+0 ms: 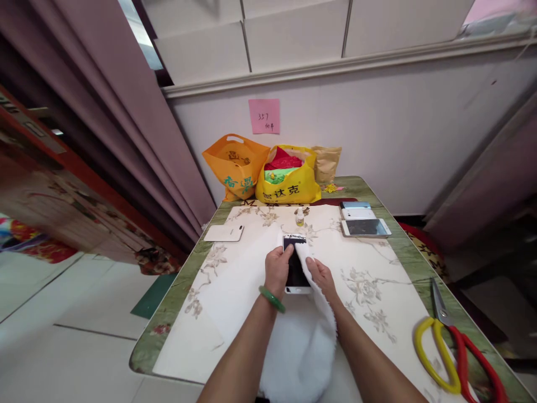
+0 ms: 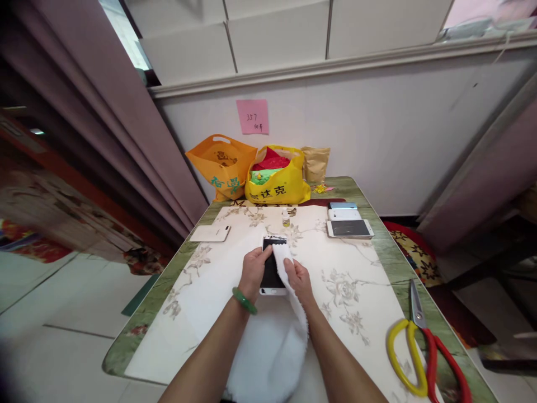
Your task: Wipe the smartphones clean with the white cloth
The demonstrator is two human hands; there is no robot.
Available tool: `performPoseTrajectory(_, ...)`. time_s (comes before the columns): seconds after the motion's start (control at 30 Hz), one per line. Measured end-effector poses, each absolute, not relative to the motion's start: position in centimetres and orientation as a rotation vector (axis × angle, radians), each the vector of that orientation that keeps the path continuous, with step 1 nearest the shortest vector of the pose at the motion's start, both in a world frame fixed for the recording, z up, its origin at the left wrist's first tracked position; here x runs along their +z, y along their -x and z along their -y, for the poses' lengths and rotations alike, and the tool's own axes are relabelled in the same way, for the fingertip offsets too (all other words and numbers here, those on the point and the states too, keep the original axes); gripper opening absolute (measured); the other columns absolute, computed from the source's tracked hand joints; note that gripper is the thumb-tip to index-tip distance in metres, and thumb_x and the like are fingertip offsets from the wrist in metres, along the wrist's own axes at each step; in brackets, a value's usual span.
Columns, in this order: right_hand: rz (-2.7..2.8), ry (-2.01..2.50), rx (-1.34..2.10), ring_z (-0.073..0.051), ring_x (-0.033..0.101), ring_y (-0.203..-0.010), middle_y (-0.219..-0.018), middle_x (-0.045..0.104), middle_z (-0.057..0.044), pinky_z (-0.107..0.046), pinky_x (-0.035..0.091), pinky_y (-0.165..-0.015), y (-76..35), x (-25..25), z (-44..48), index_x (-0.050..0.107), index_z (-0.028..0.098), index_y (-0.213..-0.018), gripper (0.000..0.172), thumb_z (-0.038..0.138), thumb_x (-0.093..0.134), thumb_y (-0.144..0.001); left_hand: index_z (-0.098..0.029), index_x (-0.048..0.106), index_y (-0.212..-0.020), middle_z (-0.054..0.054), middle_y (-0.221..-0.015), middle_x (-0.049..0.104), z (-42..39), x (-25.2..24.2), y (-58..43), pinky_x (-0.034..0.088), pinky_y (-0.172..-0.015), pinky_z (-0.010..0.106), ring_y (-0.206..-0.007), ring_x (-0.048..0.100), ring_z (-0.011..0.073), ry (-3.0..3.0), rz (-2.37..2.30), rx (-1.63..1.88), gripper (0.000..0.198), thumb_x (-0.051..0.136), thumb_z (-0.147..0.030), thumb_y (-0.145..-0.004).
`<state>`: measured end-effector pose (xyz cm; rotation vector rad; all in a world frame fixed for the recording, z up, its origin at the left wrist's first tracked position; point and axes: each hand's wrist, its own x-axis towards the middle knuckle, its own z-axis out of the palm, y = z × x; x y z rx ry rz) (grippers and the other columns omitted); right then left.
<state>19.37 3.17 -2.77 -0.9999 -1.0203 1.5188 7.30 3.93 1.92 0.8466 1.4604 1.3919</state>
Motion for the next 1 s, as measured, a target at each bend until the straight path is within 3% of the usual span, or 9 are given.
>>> performPoseTrajectory(0.13,1.137,0.971,1.568,-0.015,0.052,-0.06,-0.069,0.065,0.001,-0.025,0.041,-0.058,-19.4,-2.3,-3.0,0.068,0.018,-0.091,0.048,0.063,0.064,-0.076,-0.017,0.055,-0.062,-0.005,-0.052,0.05,-5.4,1.4,-7.1,0.035,-0.052,0.023,-0.054,0.046,0.0102,-0.71,-1.585,1.684,0.048,0.063,-0.063,-0.067)
performPoseTrajectory(0.27,1.203,0.94,1.581,-0.015,0.051,-0.06,-0.071,0.066,0.001,-0.025,0.04,-0.056,-19.2,-2.2,-2.7,0.069,0.017,-0.088,0.043,0.059,0.065,-0.076,-0.017,0.057,-0.068,-0.003,-0.058,0.055,-5.7,1.3,-6.0,0.038,-0.058,0.024,-0.06,0.05,0.0119,-0.701,-1.676,1.789,0.047,0.06,-0.063,-0.071)
performPoseTrajectory(0.4,1.171,0.931,1.576,-0.014,0.05,-0.059,-0.067,0.063,0.001,-0.025,0.039,-0.055,-19.1,-2.6,-2.7,0.07,0.017,-0.089,0.043,0.058,0.064,-0.077,-0.017,0.06,-0.076,-0.001,-0.068,0.061,-4.4,1.3,-6.0,0.041,-0.061,0.024,-0.064,0.052,0.0127,-0.867,-1.645,1.694,0.041,0.058,-0.058,-0.076)
performPoseTrajectory(0.57,1.058,0.973,1.573,-0.015,0.05,-0.058,-0.065,0.062,0.001,-0.025,0.04,-0.055,-19.4,-2.8,-2.9,0.068,0.016,-0.09,0.048,0.061,0.066,-0.074,-0.018,0.056,-0.071,-0.004,-0.063,0.052,-2.0,2.1,-7.4,0.035,-0.057,0.023,-0.06,0.044,0.0114,-1.193,-1.586,1.419,0.035,0.055,-0.051,-0.082)
performPoseTrajectory(0.77,0.758,0.922,1.612,-0.019,0.059,-0.069,-0.075,0.066,-0.003,-0.03,0.049,-0.066,-19.7,-1.6,-2.6,0.062,0.019,-0.085,0.043,0.061,0.064,-0.076,-0.017,0.06,-0.074,-0.002,-0.067,0.054,0.0,2.6,-7.8,0.034,-0.059,0.023,-0.063,0.044,0.012,-1.384,-1.4,1.102,0.033,0.054,-0.048,-0.084)
performPoseTrajectory(0.87,0.731,0.909,1.617,-0.02,0.062,-0.071,-0.078,0.068,-0.003,-0.03,0.05,-0.067,-19.5,-1.7,-2.7,0.063,0.019,-0.092,0.043,0.059,0.066,-0.076,-0.017,0.057,-0.072,-0.002,-0.066,0.051,-0.1,2.5,-7.9,0.034,-0.058,0.024,-0.062,0.043,0.0116,-1.377,-1.376,1.116,0.034,0.053,-0.048,-0.084)
performPoseTrajectory(1.0,0.957,0.982,1.595,-0.022,0.064,-0.076,-0.083,0.071,-0.004,-0.032,0.051,-0.069,-19.4,-2.6,-3.0,0.063,0.016,-0.108,0.057,0.059,0.07,-0.071,-0.018,0.053,-0.067,-0.003,-0.062,0.048,-1.4,1.9,-8.5,0.034,-0.057,0.023,-0.061,0.041,0.0113,-1.241,-1.552,1.369,0.036,0.053,-0.049,-0.084)
